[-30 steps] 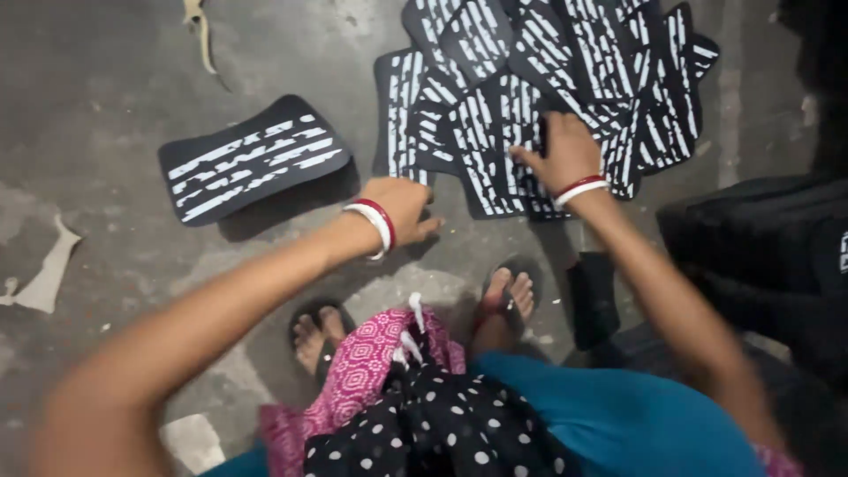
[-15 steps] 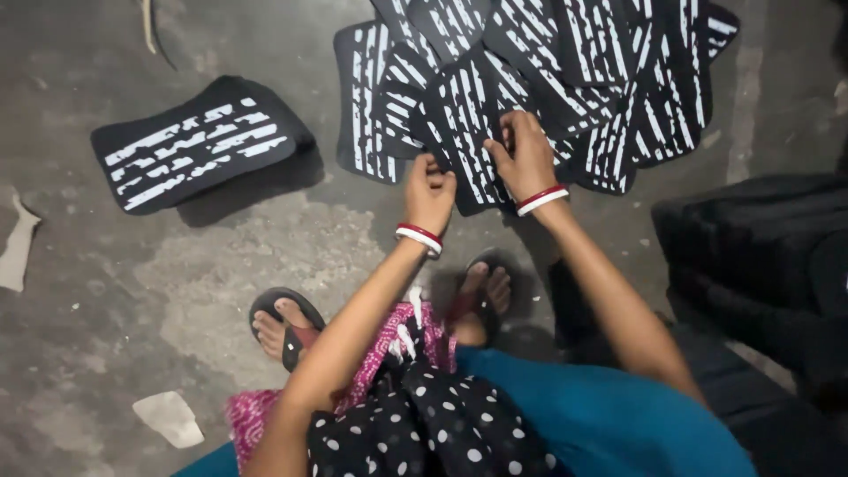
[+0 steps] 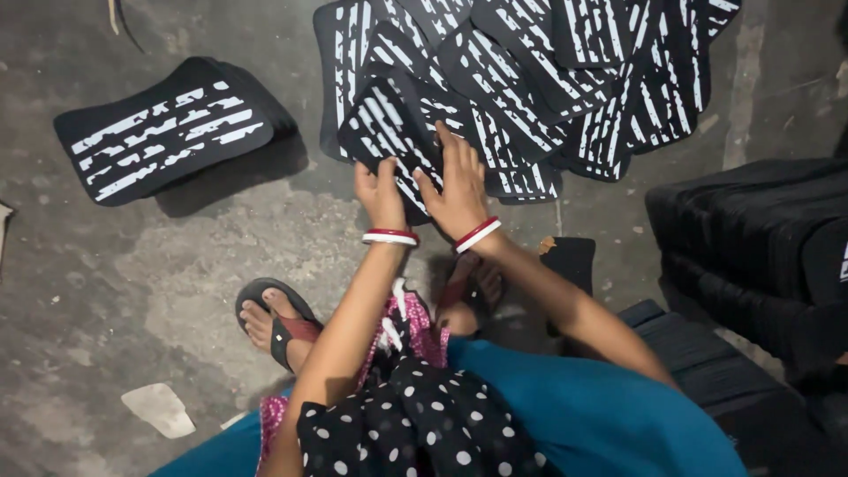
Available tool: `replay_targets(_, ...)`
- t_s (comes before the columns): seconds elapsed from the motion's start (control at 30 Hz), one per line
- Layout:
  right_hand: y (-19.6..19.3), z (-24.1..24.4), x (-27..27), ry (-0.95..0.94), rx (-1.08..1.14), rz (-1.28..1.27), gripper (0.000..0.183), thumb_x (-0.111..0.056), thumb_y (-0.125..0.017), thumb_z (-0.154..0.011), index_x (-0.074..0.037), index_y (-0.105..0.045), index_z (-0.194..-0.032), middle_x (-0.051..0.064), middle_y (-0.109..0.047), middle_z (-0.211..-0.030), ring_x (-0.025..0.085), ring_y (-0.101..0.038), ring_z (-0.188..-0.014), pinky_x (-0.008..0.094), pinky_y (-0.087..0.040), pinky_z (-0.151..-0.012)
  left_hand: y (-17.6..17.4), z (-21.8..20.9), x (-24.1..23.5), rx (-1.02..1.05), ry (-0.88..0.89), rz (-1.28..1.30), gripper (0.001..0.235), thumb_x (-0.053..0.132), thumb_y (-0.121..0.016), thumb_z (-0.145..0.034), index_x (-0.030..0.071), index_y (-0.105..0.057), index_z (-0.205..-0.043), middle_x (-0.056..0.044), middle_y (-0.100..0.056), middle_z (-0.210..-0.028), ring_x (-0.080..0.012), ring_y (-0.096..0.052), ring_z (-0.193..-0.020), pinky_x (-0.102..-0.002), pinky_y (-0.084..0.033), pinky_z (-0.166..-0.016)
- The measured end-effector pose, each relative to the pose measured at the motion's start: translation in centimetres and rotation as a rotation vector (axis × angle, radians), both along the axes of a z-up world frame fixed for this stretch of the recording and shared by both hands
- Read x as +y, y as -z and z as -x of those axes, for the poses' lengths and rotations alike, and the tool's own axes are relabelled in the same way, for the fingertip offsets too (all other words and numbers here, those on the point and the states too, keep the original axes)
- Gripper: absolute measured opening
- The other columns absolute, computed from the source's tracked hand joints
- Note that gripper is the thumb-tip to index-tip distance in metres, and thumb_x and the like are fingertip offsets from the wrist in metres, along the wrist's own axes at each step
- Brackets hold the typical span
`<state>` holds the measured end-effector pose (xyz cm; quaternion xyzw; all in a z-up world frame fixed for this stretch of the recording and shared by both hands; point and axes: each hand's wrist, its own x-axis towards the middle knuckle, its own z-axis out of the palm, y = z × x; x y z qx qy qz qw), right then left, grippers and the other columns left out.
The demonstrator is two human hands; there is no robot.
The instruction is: The person sits on the floor and folds black car mats with white patterns. They pick up each mat, fold it in half, and place it into a growing stack on the floor.
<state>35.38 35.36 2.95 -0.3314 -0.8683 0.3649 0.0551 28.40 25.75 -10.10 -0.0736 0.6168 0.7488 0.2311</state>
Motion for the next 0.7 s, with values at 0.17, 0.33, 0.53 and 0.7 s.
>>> replay_targets(0.17,0.6,0.0,-0.6,0.08,0.261,0.438,0.057,-0.015,-0.057,-0.104,0.001,-0.036,-0.154,0.024,-0.062,-0.133,0.038,-0.066,-0.122,0.044,-0.051,-0.102,-5.8,2.0,0.3,-0.167,0.026,-0.238,0.029,0.004,-0.065,-0.097,-0.001,-0.06,-0.125,-0.007,-0.071,-0.115,-0.0135,-0.066,-0.102,-0.029,-0.053,-0.091)
replay_targets(0.33,1.2,-0.8,0.0,-0.007,0.208,0.175,0.05,-0.014,-0.056,-0.107,0.003,-0.038,-0.15,0.03,-0.061,-0.133,0.046,-0.062,-0.121,0.047,-0.05,-0.101,-6.9,1.1,1.1,-0.144,0.139,-0.13,0.031,0.006,-0.069,-0.099,-0.001,-0.059,-0.128,-0.007,-0.07,-0.117,-0.0135,-0.066,-0.104,-0.029,-0.053,-0.092)
replay_targets(0.53,0.5,-2.3,3.4,0.001,0.109,0.105,0.047,-0.018,-0.06,-0.105,0.006,-0.044,-0.142,0.032,-0.061,-0.129,0.046,-0.062,-0.117,0.047,-0.051,-0.097,-4.0,-1.7,1.7,-0.068,0.235,-0.141,0.038,0.004,-0.068,-0.098,0.0,-0.054,-0.133,-0.007,-0.068,-0.123,-0.0142,-0.065,-0.11,-0.03,-0.052,-0.098)
replay_targets(0.7,-4.1,-1.2,10.4,0.148,0.006,0.159,0.029,-0.026,-0.063,-0.1,-0.001,-0.07,-0.112,0.016,-0.069,-0.102,0.03,-0.069,-0.089,0.039,-0.054,-0.077,-2.9,-1.9,2.1,-0.067,0.273,-0.163,0.037,0.003,-0.066,-0.101,-0.002,-0.053,-0.136,-0.01,-0.068,-0.125,-0.0164,-0.064,-0.113,-0.032,-0.051,-0.101)
